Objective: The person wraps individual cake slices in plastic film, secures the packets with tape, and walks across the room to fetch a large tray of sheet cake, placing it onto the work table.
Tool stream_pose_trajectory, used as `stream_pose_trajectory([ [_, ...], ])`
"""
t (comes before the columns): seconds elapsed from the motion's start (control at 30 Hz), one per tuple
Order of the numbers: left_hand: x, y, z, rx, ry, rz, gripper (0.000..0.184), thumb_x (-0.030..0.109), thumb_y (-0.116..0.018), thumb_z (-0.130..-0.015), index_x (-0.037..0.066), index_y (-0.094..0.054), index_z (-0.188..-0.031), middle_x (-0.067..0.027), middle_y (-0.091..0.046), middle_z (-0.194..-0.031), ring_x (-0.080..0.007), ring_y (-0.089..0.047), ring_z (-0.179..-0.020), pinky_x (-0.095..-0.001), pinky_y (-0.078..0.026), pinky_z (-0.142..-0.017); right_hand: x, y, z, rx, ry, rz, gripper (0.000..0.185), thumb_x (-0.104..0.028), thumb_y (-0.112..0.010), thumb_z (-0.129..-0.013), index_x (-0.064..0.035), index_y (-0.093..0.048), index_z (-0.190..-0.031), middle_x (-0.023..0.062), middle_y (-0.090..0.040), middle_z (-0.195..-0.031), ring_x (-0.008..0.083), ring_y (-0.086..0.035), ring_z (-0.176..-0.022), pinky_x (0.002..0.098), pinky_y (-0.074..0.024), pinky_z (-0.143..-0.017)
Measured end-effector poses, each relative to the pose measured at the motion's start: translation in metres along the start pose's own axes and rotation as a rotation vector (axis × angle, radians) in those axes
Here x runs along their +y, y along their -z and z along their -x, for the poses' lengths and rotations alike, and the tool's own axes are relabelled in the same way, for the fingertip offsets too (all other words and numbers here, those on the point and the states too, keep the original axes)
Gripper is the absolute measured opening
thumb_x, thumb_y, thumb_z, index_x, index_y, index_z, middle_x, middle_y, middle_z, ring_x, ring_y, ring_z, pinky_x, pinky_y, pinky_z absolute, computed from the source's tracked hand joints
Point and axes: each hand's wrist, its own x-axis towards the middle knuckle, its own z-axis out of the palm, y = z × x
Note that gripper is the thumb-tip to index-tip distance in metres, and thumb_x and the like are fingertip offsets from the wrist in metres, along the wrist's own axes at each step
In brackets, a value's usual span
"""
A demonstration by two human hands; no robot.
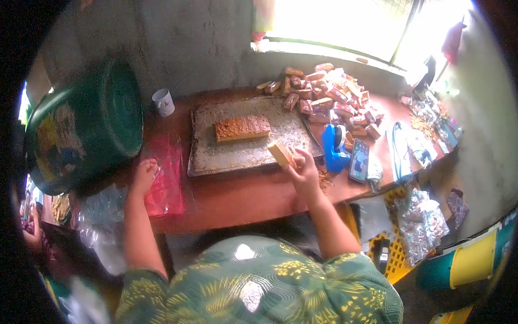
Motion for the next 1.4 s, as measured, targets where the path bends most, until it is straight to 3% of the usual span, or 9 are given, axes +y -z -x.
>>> stream_pose_trajectory([
  [0.1, 0.095, -0.001, 0.014, 0.206, 0.235, 0.162, 0.028, 0.027, -0.06, -0.104, 0.002, -0.071, -0.113, -0.01, -0.073, -0.113, -0.0192, -0.068, -0.105, -0.0354, -0.051, -0.095, 0.001, -0.005, 0.038, -0.005, 0.069, -0.197, 0.059, -0.002, -0.07, -0.095, -0.0067, -0.039, -0.145, 0.0096, -0.064, -0.115, 0.0133, -0.061, -0.101, 0.0281, -0.0489, -0.09],
  [0.2, 0.157, -0.064, 0.034, 0.258, -0.086, 0.31, 0.027, 0.029, -0.06, -0.104, 0.01, -0.071, -0.12, -0.0094, -0.073, -0.116, -0.0209, -0.068, -0.107, -0.0357, -0.051, -0.096, 0.013, 0.0, 0.047, 0.025, 0.098, -0.238, 0.056, 0.001, -0.067, -0.096, -0.0079, -0.04, -0.145, 0.0076, -0.063, -0.119, 0.0132, -0.06, -0.105, 0.0289, -0.0485, -0.094],
  [0.27, 0.202, -0.11, 0.06, 0.124, -0.341, 0.392, 0.019, 0.021, -0.066, -0.1, 0.009, -0.071, -0.114, -0.0094, -0.074, -0.111, -0.0195, -0.068, -0.099, -0.036, -0.053, -0.091, 0.004, -0.003, 0.046, 0.014, 0.064, -0.219, 0.056, 0.002, -0.066, -0.097, -0.0076, -0.04, -0.145, 0.0071, -0.063, -0.119, 0.013, -0.059, -0.106, 0.0288, -0.0483, -0.094],
  [0.37, 0.244, -0.154, 0.116, -0.375, -0.202, 0.22, 0.032, 0.029, -0.073, -0.093, 0.007, -0.07, -0.116, -0.0126, -0.072, -0.117, -0.0279, -0.069, -0.106, -0.042, -0.053, -0.095, -0.001, -0.007, 0.049, -0.019, 0.091, -0.226, 0.056, 0.002, -0.067, -0.096, -0.0075, -0.04, -0.145, 0.007, -0.062, -0.122, 0.013, -0.059, -0.108, 0.0286, -0.0484, -0.095],
  [0.47, 0.254, -0.177, 0.164, -0.402, -0.607, -0.205, 0.048, 0.033, -0.076, -0.09, 0.009, -0.065, -0.13, -0.0154, -0.061, -0.139, -0.0356, -0.054, -0.133, -0.045, -0.042, -0.114, -0.002, -0.007, 0.052, -0.036, 0.105, -0.199, 0.057, 0.002, -0.068, -0.096, -0.0075, -0.04, -0.145, 0.0077, -0.061, -0.124, 0.0139, -0.059, -0.111, 0.0295, -0.0481, -0.097],
  [0.6, 0.236, -0.158, 0.136, -0.527, -0.416, 0.227, 0.058, 0.028, -0.079, -0.086, 0.006, -0.059, -0.136, -0.0158, -0.051, -0.149, -0.0374, -0.037, -0.146, -0.0469, -0.032, -0.121, 0.0, -0.006, 0.052, -0.139, 0.118, -0.096, 0.061, 0.003, -0.07, -0.093, -0.0073, -0.04, -0.145, 0.0089, -0.062, -0.125, 0.0155, -0.059, -0.113, 0.031, -0.048, -0.098],
  [0.73, 0.207, -0.124, 0.138, -0.305, -0.294, -0.339, 0.077, 0.042, -0.084, -0.078, 0.006, -0.056, -0.14, -0.01, -0.051, -0.149, -0.0327, -0.04, -0.142, -0.0487, -0.034, -0.117, -0.01, -0.021, 0.047, -0.262, 0.321, 0.189, 0.066, -0.006, -0.082, -0.084, -0.0053, -0.049, -0.141, 0.0132, -0.066, -0.122, 0.021, -0.064, -0.112, 0.0368, -0.0519, -0.097],
  [1.13, 0.201, -0.121, 0.15, -0.28, -0.32, -0.317, 0.082, 0.051, -0.083, -0.076, 0.008, -0.057, -0.141, -0.0062, -0.052, -0.149, -0.0302, -0.041, -0.142, -0.0488, -0.033, -0.117, -0.033, -0.06, 0.015, -0.67, 0.121, 0.408, 0.069, -0.01, -0.085, -0.075, -0.009, -0.055, -0.138, 0.0162, -0.065, -0.123, 0.0349, -0.061, -0.118, 0.0442, -0.0505, -0.101],
  [1.4, 0.225, -0.117, 0.084, -0.114, -0.372, -0.267, 0.065, 0.045, -0.082, -0.08, 0.008, -0.066, -0.13, -0.007, -0.057, -0.137, -0.0302, -0.046, -0.132, -0.0483, -0.038, -0.111, -0.047, -0.04, 0.08, -0.583, 0.604, 0.667, 0.058, -0.034, -0.085, -0.078, -0.0164, -0.065, -0.129, 0.0117, -0.061, -0.128, 0.0343, -0.052, -0.125, 0.0485, -0.0388, -0.106],
])
